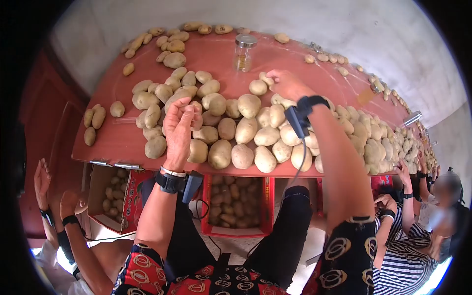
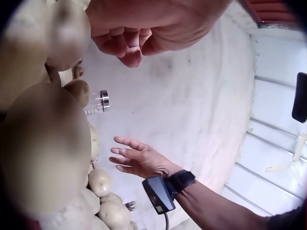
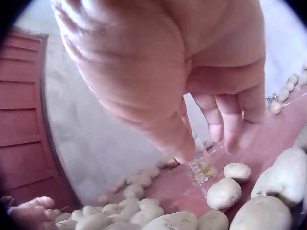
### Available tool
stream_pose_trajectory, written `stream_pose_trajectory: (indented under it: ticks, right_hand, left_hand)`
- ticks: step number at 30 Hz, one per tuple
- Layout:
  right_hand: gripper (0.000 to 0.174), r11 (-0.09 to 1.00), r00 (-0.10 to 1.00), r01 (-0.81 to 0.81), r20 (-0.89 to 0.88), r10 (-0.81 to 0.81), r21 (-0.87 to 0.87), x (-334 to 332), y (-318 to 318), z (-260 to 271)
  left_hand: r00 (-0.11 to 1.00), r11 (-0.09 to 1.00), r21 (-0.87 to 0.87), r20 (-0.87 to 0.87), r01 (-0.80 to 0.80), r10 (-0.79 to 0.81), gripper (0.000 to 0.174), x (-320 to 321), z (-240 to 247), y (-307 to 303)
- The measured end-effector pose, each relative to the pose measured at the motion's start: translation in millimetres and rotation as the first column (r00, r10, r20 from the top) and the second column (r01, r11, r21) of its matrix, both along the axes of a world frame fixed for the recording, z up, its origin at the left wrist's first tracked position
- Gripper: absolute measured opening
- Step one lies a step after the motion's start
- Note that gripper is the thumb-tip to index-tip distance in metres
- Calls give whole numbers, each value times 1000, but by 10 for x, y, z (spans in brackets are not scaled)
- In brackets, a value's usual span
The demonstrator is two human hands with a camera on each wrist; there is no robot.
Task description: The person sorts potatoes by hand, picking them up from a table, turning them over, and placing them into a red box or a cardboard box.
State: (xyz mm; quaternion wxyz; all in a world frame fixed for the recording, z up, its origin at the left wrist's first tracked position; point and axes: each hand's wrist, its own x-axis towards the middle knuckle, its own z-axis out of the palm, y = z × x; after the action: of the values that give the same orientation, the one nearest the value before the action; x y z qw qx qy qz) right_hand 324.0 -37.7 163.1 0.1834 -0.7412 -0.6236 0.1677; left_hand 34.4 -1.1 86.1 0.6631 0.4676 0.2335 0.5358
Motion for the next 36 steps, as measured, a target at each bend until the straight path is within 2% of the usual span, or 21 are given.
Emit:
stream_pose_trajectory:
  ticks: [2, 3, 4, 6, 10, 11, 13, 16, 20, 22, 23, 25, 26, 28, 29, 31, 32, 33, 34, 35, 36]
  right_hand:
    - [48, 974, 994, 90, 81, -74, -208, -73, 268, -137]
    - [52, 943, 985, 167, 88, -148, -286, -111, 380, -208]
    - [52, 942, 986, 161, 81, -143, -295, -172, 478, -269]
    - [53, 876, 954, 286, 31, -298, -387, -218, 615, -353]
    - [56, 823, 956, 285, 204, -209, -492, -193, 813, -436]
    - [56, 821, 959, 278, 198, -205, -499, -185, 843, -480]
    - [54, 805, 939, 320, 56, -339, -500, -127, 848, -549]
    - [51, 855, 962, 270, 98, -253, -442, -90, 864, -608]
    - [45, 866, 952, 288, 27, -304, -409, -33, 829, -635]
    - [44, 821, 878, 436, -28, -479, -370, -100, 825, -578]
    - [44, 822, 879, 435, -26, -476, -368, -137, 779, -506]
    - [44, 908, 838, 385, -351, -419, -164, -231, 568, -284]
    - [44, 910, 838, 383, -353, -415, -162, -338, 474, -146]
    - [44, 966, 864, 239, -433, -256, -95, -588, 323, 70]
    - [44, 966, 865, 241, -432, -255, -89, -651, 280, 45]
    - [41, 997, 727, 42, -682, -76, -67, -778, 179, -31]
    - [39, 995, 743, 52, -663, -96, -85, -976, 106, 4]
    - [43, 992, 708, -21, -702, -73, -125, -1090, 71, 14]
    - [48, 991, 639, 26, -760, -118, -132, -1238, 44, -63]
    - [50, 991, 657, 13, -746, -110, -135, -1339, 35, -130]
    - [53, 990, 674, 3, -731, -106, -142, -1396, 28, -195]
  left_hand:
    - [999, 999, -32, -34, -27, 26, 19, -46, -9, 43]
    - [999, 993, -115, 4, -37, 38, 17, -83, -43, 78]
    - [998, 980, -195, 40, -43, 51, 15, -138, -62, 123]
    - [995, 963, -261, 54, -70, 87, 12, -208, -60, 167]
    - [995, 934, -357, 95, 8, 28, 14, -329, -76, 231]
    - [996, 933, -358, 89, 23, 9, 14, -340, -58, 221]
    - [998, 933, -358, 66, 31, -8, 14, -324, 1, 190]
    - [997, 938, -346, 78, 24, 3, 13, -287, -4, 181]
    - [996, 939, -343, 85, 33, -4, 13, -261, 38, 172]
    - [997, 941, -338, 79, 22, 5, 12, -257, 50, 175]
    - [997, 941, -337, 82, 20, 8, 12, -254, 52, 188]
    - [995, 948, -315, 75, -36, 63, 13, -251, 41, 213]
    - [995, 949, -312, 75, -39, 65, 13, -252, 37, 210]
    - [992, 962, -250, 31, -111, 122, 16, -261, 35, 213]
    - [992, 963, -245, 35, -108, 120, 16, -254, 26, 215]
    - [993, 993, -35, -50, -109, 108, 19, -212, 9, 198]
    - [994, 994, -32, -39, -101, 100, 19, -182, 19, 168]
    - [985, 992, 88, -140, -86, 98, 22, -167, 31, 121]
    - [964, 977, 205, -242, -56, 106, 25, -162, 44, 73]
    - [904, 934, 356, -392, -19, 168, 34, -184, 127, 19]
    - [808, 838, 544, -515, 48, 287, 40, -187, 134, 22]
